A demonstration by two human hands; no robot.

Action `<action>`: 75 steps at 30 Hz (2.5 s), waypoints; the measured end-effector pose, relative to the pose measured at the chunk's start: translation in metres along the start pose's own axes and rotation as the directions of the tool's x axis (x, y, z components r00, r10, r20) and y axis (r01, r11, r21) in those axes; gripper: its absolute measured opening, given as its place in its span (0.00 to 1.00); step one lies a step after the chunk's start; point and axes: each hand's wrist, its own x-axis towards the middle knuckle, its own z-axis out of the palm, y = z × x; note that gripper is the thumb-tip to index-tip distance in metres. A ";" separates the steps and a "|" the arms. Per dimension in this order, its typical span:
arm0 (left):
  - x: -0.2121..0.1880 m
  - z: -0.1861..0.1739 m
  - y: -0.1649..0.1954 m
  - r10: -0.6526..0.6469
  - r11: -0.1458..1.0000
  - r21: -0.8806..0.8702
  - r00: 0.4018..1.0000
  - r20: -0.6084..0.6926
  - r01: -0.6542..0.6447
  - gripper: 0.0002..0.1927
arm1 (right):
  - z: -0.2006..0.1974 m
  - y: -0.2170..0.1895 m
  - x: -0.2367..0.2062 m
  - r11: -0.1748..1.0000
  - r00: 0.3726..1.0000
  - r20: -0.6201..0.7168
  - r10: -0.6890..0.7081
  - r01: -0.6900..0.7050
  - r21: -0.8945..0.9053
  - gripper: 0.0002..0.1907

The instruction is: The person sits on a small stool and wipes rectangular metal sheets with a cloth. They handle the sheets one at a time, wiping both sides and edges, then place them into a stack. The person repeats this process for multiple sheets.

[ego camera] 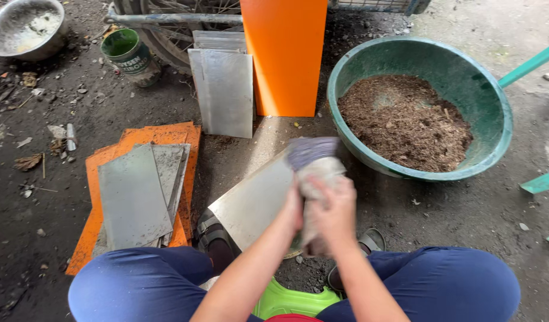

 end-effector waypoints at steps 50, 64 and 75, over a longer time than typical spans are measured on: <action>-0.110 -0.178 0.048 0.229 0.942 0.335 0.668 -0.708 0.032 0.18 | 0.089 -0.012 0.055 0.685 0.844 0.391 -0.367 0.529 -0.501 0.17; -0.112 -0.183 0.051 0.331 0.873 0.488 0.722 -0.608 0.011 0.13 | 0.116 0.077 0.136 0.650 0.962 0.237 0.134 0.095 -0.754 0.15; -0.102 -0.184 0.051 0.345 0.936 0.325 0.517 -0.783 -0.133 0.26 | -0.007 0.125 0.185 0.734 0.802 0.311 0.510 -0.217 -0.644 0.18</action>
